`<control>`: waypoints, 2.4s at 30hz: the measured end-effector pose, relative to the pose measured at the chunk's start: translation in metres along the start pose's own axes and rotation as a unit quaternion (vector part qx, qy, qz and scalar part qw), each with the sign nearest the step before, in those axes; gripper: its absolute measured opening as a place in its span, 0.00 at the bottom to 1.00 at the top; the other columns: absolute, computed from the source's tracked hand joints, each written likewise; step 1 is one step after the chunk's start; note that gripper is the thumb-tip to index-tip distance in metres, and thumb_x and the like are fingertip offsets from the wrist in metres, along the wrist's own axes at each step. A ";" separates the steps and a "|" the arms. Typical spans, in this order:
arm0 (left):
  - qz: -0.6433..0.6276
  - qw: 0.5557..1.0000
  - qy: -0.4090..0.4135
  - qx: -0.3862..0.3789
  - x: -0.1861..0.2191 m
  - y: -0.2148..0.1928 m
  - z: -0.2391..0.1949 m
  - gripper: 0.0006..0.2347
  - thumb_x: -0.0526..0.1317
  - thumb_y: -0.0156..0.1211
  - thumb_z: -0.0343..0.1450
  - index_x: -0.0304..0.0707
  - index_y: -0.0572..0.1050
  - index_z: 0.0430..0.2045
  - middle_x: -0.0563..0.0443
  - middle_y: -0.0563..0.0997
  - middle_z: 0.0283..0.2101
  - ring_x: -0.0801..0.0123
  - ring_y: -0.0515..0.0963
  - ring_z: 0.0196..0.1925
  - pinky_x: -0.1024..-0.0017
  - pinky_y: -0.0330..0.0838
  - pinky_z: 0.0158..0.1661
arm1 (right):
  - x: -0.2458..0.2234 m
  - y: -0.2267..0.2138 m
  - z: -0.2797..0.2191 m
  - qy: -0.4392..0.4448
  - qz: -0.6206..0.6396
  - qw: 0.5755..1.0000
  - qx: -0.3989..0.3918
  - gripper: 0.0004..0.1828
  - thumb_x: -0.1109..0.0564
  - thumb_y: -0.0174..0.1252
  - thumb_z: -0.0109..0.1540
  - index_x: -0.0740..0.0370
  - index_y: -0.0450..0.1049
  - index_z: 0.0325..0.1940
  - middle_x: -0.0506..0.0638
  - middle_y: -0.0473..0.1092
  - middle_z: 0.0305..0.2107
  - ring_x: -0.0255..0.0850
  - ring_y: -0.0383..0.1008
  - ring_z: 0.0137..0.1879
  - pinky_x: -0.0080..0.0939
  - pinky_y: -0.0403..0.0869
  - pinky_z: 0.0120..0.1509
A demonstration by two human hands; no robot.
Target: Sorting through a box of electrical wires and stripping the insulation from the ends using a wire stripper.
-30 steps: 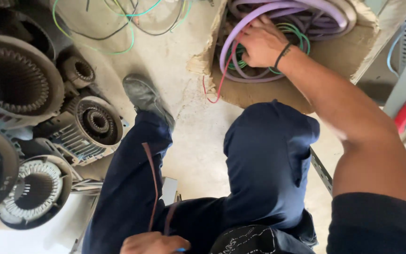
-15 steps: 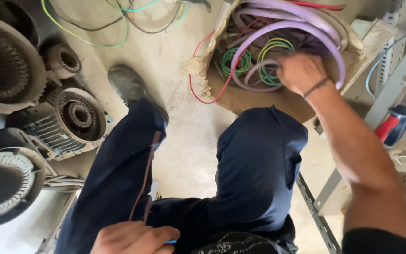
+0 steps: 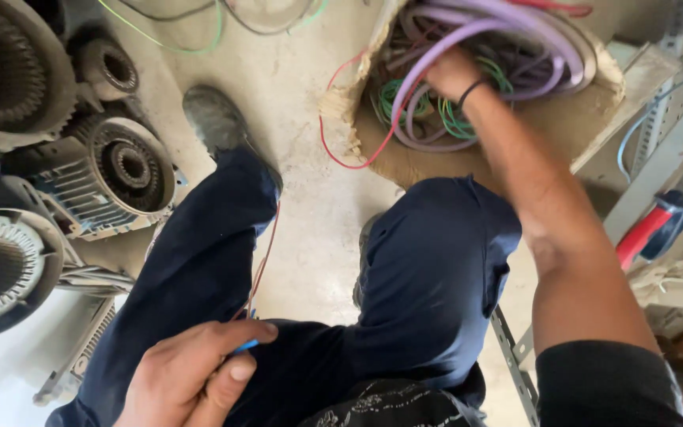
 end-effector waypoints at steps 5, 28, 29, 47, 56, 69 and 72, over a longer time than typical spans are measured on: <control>0.005 1.000 0.011 -0.011 0.006 -0.003 0.007 0.09 0.41 0.57 0.70 0.40 0.80 0.38 0.56 0.81 0.22 0.70 0.78 0.19 0.76 0.74 0.25 | -0.052 -0.034 -0.016 0.109 -0.016 0.986 0.123 0.10 0.53 0.63 0.58 0.61 0.82 0.39 0.60 0.78 0.35 0.62 0.76 0.36 0.59 0.73 0.36; -0.137 0.974 0.119 0.133 0.066 -0.031 0.049 0.07 0.34 0.56 0.74 0.31 0.81 0.39 0.54 0.75 0.27 0.74 0.68 0.24 0.76 0.64 0.27 | -0.396 -0.238 -0.249 -0.179 0.475 0.851 0.137 0.06 0.61 0.57 0.67 0.67 0.70 0.46 0.57 0.76 0.38 0.40 0.78 0.40 0.35 0.79 0.50; -0.165 0.957 0.170 0.167 0.074 -0.038 0.052 0.08 0.33 0.55 0.76 0.29 0.80 0.43 0.52 0.74 0.31 0.73 0.68 0.28 0.76 0.63 0.30 | -0.421 -0.238 -0.243 -0.188 0.465 0.855 0.133 0.05 0.67 0.54 0.67 0.68 0.70 0.47 0.59 0.75 0.42 0.41 0.77 0.44 0.36 0.78 0.53; -0.231 0.870 0.393 0.191 0.088 -0.033 0.037 0.09 0.45 0.65 0.74 0.43 0.84 0.42 0.51 0.77 0.38 0.75 0.72 0.30 0.75 0.73 0.35 | -0.531 -0.275 -0.267 -0.448 0.146 0.757 0.453 0.19 0.57 0.56 0.70 0.72 0.80 0.30 0.61 0.76 0.30 0.57 0.78 0.32 0.50 0.79 0.37; -0.193 0.858 0.438 0.185 0.096 -0.031 0.035 0.09 0.46 0.64 0.74 0.46 0.85 0.42 0.54 0.73 0.42 0.79 0.64 0.26 0.79 0.70 0.30 | -0.522 -0.270 -0.275 -0.457 0.109 0.760 0.449 0.19 0.61 0.52 0.69 0.69 0.80 0.26 0.57 0.77 0.30 0.54 0.78 0.32 0.47 0.79 0.33; -0.289 0.847 0.435 0.099 0.096 -0.030 0.037 0.10 0.42 0.66 0.73 0.35 0.84 0.41 0.47 0.76 0.46 0.77 0.74 0.36 0.77 0.75 0.39 | -0.544 -0.276 -0.293 -0.469 0.034 0.729 0.497 0.14 0.65 0.54 0.67 0.68 0.77 0.27 0.56 0.72 0.25 0.49 0.75 0.27 0.39 0.74 0.25; -0.278 0.846 0.447 0.091 0.096 -0.029 0.037 0.10 0.42 0.66 0.73 0.35 0.84 0.41 0.46 0.76 0.47 0.76 0.73 0.35 0.76 0.75 0.39 | -0.542 -0.275 -0.290 -0.470 0.053 0.736 0.485 0.17 0.65 0.51 0.67 0.68 0.75 0.24 0.56 0.73 0.25 0.48 0.73 0.24 0.40 0.73 0.25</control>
Point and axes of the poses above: each hand's wrist, its own z-axis towards the middle knuckle, its own y-axis out of the palm, x = y × z, the point moved 10 cm from there along z, towards the middle knuckle
